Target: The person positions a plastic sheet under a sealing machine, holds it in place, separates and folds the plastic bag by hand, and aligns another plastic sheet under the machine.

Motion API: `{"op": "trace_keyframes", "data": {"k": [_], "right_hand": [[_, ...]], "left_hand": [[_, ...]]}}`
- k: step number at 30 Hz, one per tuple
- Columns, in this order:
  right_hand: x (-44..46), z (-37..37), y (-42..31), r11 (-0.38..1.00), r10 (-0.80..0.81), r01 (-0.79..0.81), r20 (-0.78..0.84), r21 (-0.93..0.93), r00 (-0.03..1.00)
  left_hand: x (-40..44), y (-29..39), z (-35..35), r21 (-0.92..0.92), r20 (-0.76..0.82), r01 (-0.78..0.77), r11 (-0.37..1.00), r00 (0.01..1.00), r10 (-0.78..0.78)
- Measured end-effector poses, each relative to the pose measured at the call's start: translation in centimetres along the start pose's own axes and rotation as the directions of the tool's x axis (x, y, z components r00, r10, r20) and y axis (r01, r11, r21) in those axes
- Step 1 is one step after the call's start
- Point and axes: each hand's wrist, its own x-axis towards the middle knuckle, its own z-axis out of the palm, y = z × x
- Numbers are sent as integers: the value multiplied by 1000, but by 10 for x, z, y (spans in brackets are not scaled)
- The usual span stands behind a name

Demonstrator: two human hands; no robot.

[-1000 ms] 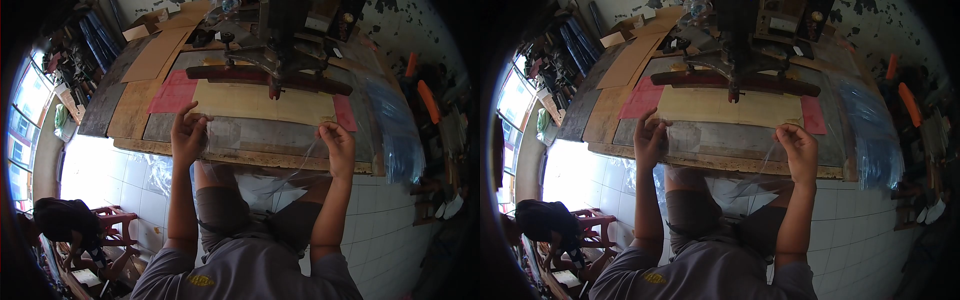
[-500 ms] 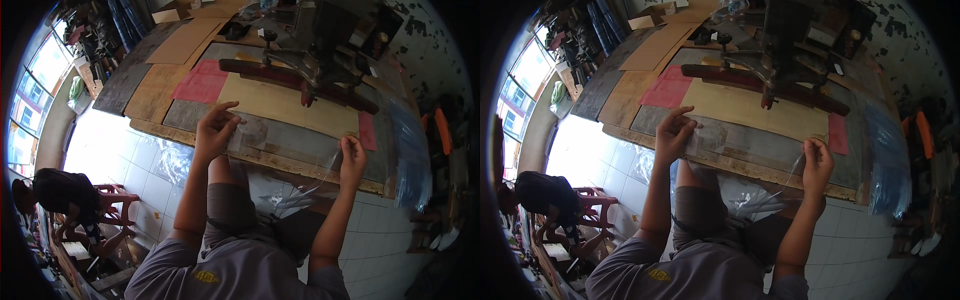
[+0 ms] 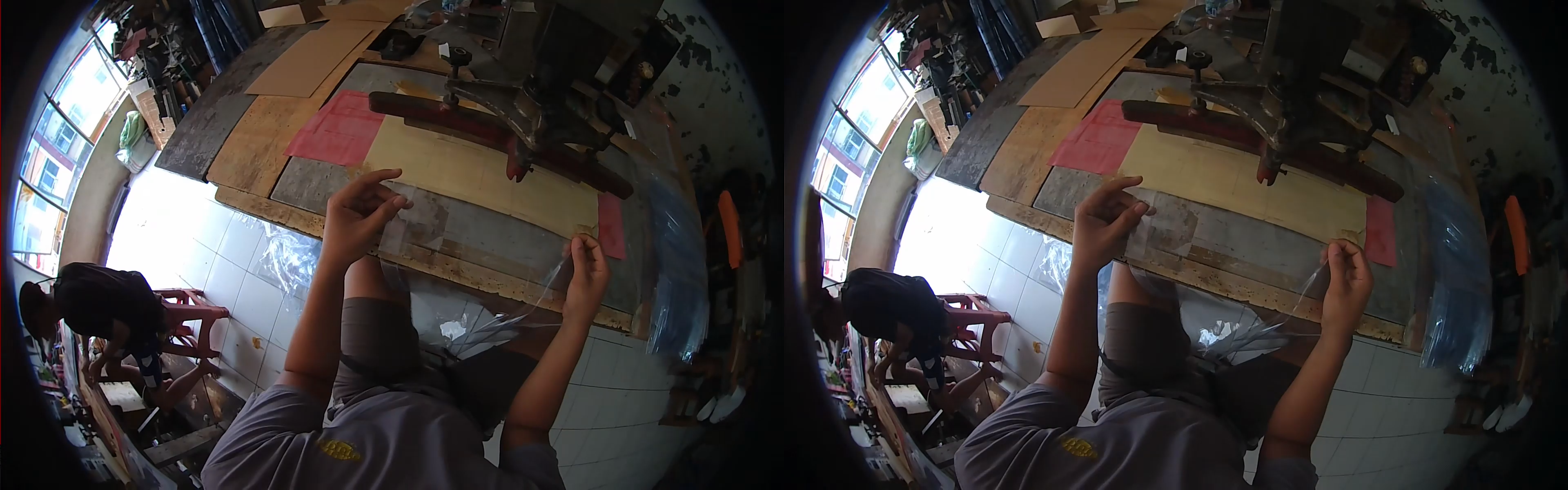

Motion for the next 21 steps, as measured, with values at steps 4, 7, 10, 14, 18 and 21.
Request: {"op": "trace_keyframes", "data": {"k": [4, 7, 10, 14, 18, 21], "right_hand": [[0, -2, 3, 1000, -8, 8, 8, 11, 1000], [0, -2, 1, 1000, -12, 12, 8, 21, 1000], [-2, -2, -1, 1000, -6, 7, -15, 24, 1000], [-3, -4, 0, 998, -22, 23, -7, 62, 1000], [-5, -3, -3, 996, -38, 40, -18, 81, 999], [-6, -6, -4, 995, -66, 65, 11, 80, 998]], "left_hand": [[0, -1, 0, -5, 1, -9, 1000, 1000, 9], [0, -2, -1, -7, 3, -6, 1000, 1000, 6], [0, -4, -2, -10, -3, 8, 1000, 1000, -8], [0, 0, 1, 10, -35, 37, 999, 999, -37], [1, -1, 2, 5, -37, 22, 1000, 999, -22], [2, -5, 1, 29, -38, 11, 1000, 999, -10]]}}
